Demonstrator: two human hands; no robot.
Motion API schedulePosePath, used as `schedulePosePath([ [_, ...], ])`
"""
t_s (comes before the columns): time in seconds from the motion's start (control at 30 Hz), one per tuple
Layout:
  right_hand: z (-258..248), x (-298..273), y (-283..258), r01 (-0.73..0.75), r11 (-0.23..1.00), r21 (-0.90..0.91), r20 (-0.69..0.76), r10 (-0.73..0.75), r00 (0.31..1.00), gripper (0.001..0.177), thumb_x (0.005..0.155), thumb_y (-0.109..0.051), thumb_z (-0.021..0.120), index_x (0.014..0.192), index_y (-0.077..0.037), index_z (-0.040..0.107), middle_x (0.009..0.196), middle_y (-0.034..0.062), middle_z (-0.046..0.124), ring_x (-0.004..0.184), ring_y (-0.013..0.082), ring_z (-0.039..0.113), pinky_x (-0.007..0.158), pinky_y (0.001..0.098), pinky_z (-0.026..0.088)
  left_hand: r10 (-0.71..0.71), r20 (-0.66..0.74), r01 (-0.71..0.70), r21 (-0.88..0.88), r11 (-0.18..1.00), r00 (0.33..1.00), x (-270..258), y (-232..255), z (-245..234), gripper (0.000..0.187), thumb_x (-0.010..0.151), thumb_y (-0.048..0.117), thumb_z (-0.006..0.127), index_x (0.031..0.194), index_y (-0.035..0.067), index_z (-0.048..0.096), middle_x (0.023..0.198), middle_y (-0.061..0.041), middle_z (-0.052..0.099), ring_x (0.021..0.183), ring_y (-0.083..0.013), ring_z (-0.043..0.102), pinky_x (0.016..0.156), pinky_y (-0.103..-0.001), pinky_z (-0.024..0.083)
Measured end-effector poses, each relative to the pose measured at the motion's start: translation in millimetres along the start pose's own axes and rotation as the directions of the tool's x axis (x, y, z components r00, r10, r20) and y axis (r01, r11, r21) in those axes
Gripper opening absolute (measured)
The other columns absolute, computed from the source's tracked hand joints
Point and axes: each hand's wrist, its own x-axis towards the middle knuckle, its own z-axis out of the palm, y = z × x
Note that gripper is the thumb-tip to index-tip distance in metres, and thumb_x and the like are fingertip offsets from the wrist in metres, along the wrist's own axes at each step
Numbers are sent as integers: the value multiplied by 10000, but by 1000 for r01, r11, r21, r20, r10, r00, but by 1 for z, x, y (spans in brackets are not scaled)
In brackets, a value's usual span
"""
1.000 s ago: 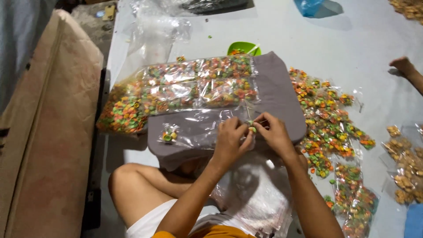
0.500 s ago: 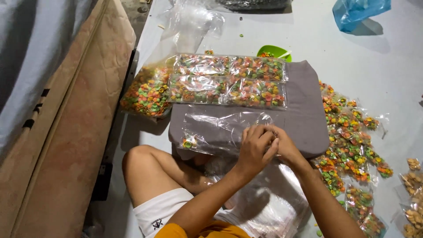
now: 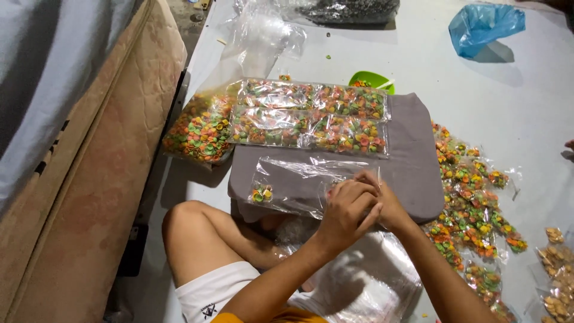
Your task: Manually filling small plastic bags with colorful snacks and arranging them on a workspace.
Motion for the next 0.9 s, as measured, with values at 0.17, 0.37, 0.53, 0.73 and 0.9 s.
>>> schedulePosePath([
  [0.17, 9, -4, -7, 4, 998, -60, 75, 1, 997, 569, 923, -151, 676, 1458, -88, 492, 1359, 201, 555, 1207, 339, 544, 1039, 483, 440, 32, 45, -36, 97, 995, 998, 5, 5, -2, 146, 976, 219, 637, 864, 127, 628, 979, -20, 665, 1014, -239, 642, 965, -411, 466],
  [0.37, 21, 8, -30, 40, 990, -135, 160, -18, 987, 578, 961, -172, 628, 1501, -110, 433, 1433, 215, 482, 1272, 373, 484, 1078, 504, 399, 198, 72, -208, 177, 962, 978, -3, 2, 19, 110, 929, 187, 676, 857, 114, 636, 946, -54, 679, 969, -256, 661, 949, -421, 470],
  [0.53, 36, 20, -46, 68, 981, -184, 228, -25, 973, 585, 992, -189, 588, 1537, -127, 383, 1494, 227, 421, 1327, 401, 435, 1111, 521, 365, 319, 119, -333, 135, 933, 940, -6, 5, 15, 77, 919, 185, 671, 895, 114, 654, 971, -51, 695, 1015, -231, 678, 1013, -408, 471],
  [0.73, 49, 25, -57, 98, 966, -239, 301, -22, 953, 595, 1030, -209, 539, 1581, -149, 324, 1568, 242, 348, 1393, 435, 376, 1151, 541, 324, 384, 162, -380, -52, 923, 909, 0, 12, -6, 140, 994, 218, 610, 981, 93, 672, 1016, -77, 703, 1105, -252, 679, 1075, -420, 478],
  [0.9, 55, 39, -65, 142, 947, -290, 359, -30, 933, 603, 1062, -226, 499, 1618, -166, 275, 1630, 254, 288, 1447, 463, 326, 1184, 558, 290, 361, 129, -358, -47, 932, 923, -2, 18, -37, 226, 1042, 304, 570, 957, 109, 647, 1093, -53, 705, 1135, -235, 667, 1063, -407, 483],
])
